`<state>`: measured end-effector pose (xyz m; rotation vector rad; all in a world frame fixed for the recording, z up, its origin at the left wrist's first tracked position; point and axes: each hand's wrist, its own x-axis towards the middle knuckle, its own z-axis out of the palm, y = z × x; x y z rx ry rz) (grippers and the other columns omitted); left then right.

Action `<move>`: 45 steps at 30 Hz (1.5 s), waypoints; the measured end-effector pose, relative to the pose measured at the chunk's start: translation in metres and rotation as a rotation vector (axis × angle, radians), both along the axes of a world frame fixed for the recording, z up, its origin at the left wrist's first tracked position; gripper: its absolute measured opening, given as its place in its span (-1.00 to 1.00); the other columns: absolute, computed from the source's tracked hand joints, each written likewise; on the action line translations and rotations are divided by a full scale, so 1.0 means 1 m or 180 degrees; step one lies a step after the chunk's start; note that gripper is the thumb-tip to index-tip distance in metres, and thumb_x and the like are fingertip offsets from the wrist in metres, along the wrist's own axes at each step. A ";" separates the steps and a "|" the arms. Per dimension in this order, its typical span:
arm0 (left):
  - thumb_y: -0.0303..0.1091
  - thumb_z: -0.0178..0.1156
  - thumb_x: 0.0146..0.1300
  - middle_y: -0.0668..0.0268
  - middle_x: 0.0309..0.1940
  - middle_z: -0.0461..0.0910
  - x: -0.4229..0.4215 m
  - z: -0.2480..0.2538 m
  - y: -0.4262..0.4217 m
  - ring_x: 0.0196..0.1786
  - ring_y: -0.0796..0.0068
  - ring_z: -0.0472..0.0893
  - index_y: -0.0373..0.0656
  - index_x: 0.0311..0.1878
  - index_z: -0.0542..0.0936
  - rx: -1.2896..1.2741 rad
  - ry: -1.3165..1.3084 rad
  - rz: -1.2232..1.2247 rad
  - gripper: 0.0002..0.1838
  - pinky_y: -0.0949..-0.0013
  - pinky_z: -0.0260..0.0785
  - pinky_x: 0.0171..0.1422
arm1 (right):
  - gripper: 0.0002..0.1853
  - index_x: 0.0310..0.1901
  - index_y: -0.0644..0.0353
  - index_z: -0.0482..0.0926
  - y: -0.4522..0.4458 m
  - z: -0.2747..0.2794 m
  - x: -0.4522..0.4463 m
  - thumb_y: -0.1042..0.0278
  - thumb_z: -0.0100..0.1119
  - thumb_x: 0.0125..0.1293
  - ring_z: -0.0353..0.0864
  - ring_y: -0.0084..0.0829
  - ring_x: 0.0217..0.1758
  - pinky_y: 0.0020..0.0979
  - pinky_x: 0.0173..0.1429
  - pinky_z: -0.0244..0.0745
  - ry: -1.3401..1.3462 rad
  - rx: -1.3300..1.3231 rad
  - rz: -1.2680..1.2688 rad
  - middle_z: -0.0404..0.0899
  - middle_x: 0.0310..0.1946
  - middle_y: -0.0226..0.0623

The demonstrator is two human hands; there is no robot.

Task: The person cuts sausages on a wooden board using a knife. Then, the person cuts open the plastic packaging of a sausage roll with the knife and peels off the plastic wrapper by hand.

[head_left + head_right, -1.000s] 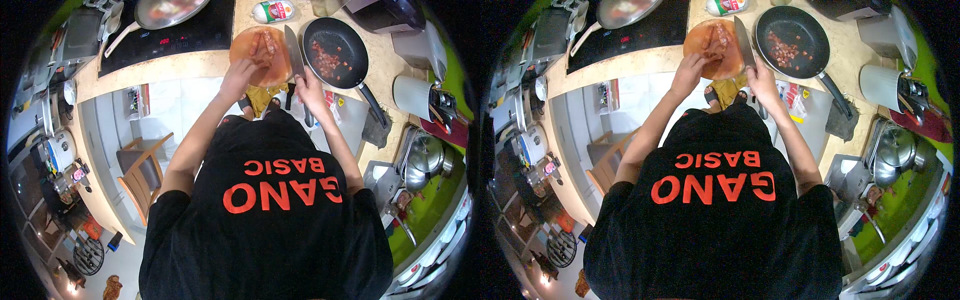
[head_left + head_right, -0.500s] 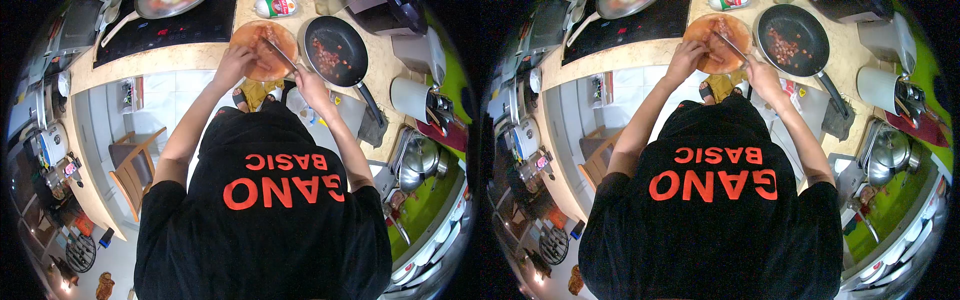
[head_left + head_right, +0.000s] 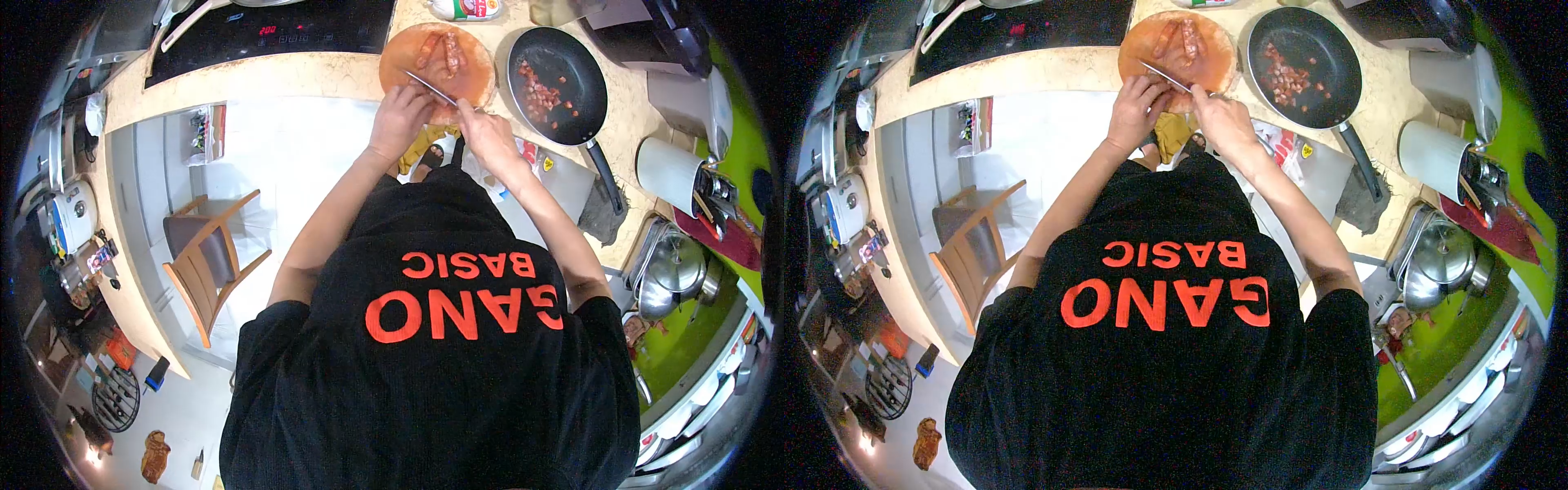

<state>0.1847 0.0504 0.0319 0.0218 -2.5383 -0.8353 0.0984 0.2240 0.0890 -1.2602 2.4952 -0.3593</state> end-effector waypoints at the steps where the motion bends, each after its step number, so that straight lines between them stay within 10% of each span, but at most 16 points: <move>1: -0.42 0.30 0.05 0.31 -0.11 0.55 0.000 0.001 0.001 -0.09 0.20 0.49 -0.11 -0.17 0.62 0.0022 -0.0011 0.0030 -0.77 0.22 0.41 0.03 | -0.77 -0.06 0.28 0.38 0.000 0.000 0.000 0.39 0.02 0.30 0.67 -0.02 -0.35 -0.08 -0.31 0.55 0.0024 -0.0041 0.0020 0.63 -0.47 0.00; 29: -0.41 0.24 0.12 0.32 -0.12 0.55 0.001 0.000 -0.010 -0.06 0.20 0.48 -0.07 -0.12 0.61 -0.0026 -0.0284 -0.0024 -0.77 0.21 0.38 0.11 | -0.83 -0.20 0.24 0.35 -0.024 -0.018 -0.010 0.44 0.07 0.21 0.68 -0.07 -0.47 -0.13 -0.45 0.57 0.0368 -0.0041 0.0156 0.59 -0.60 -0.05; 31: -0.44 0.18 0.17 0.25 -0.11 0.55 0.001 0.015 -0.026 -0.04 0.16 0.47 -0.10 -0.12 0.60 0.1099 -0.0221 0.0626 -0.80 0.16 0.35 0.10 | -0.84 -0.20 0.24 0.35 -0.024 -0.017 -0.013 0.44 0.06 0.22 0.68 -0.06 -0.47 -0.12 -0.45 0.57 0.0384 -0.0083 0.0129 0.59 -0.60 -0.04; 35: -0.24 0.12 0.27 0.11 -0.09 0.56 -0.072 0.042 -0.055 -0.08 0.07 0.50 -0.23 -0.09 0.54 -0.0138 0.0371 0.1129 -0.73 0.00 0.25 0.06 | -0.86 -0.21 0.24 0.35 -0.024 -0.019 -0.010 0.44 0.04 0.23 0.68 -0.05 -0.49 -0.11 -0.47 0.58 0.0420 -0.0038 0.0156 0.60 -0.59 -0.02; 38: 0.03 0.03 0.36 -0.01 0.30 0.32 -0.106 0.027 -0.040 0.40 -0.10 0.18 -0.20 0.24 0.41 -0.0696 0.0102 0.0991 -0.44 -0.14 -0.08 0.47 | -0.87 -0.21 0.24 0.35 -0.025 -0.017 -0.011 0.46 0.02 0.23 0.69 -0.05 -0.49 -0.12 -0.48 0.58 0.0344 -0.0042 0.0124 0.61 -0.58 -0.02; 44: 0.08 -0.22 0.46 -0.05 0.49 0.01 -0.108 0.021 -0.032 0.55 -0.15 -0.13 -0.20 0.48 0.14 -0.1995 -0.0758 0.0959 -0.32 -0.15 -0.35 0.57 | -0.86 -0.19 0.25 0.37 -0.025 -0.015 -0.009 0.50 0.01 0.21 0.70 -0.07 -0.47 -0.12 -0.46 0.61 0.0350 0.0048 0.0083 0.62 -0.55 -0.03; 45: 0.04 -0.22 0.47 -0.06 0.48 0.03 -0.108 0.018 -0.034 0.55 -0.12 -0.09 -0.22 0.47 0.13 -0.0700 -0.0173 0.0641 -0.33 -0.16 -0.33 0.57 | -0.86 -0.18 0.25 0.37 -0.026 -0.014 -0.012 0.51 0.01 0.21 0.70 -0.08 -0.48 -0.13 -0.46 0.61 0.0343 0.0121 0.0097 0.62 -0.55 -0.04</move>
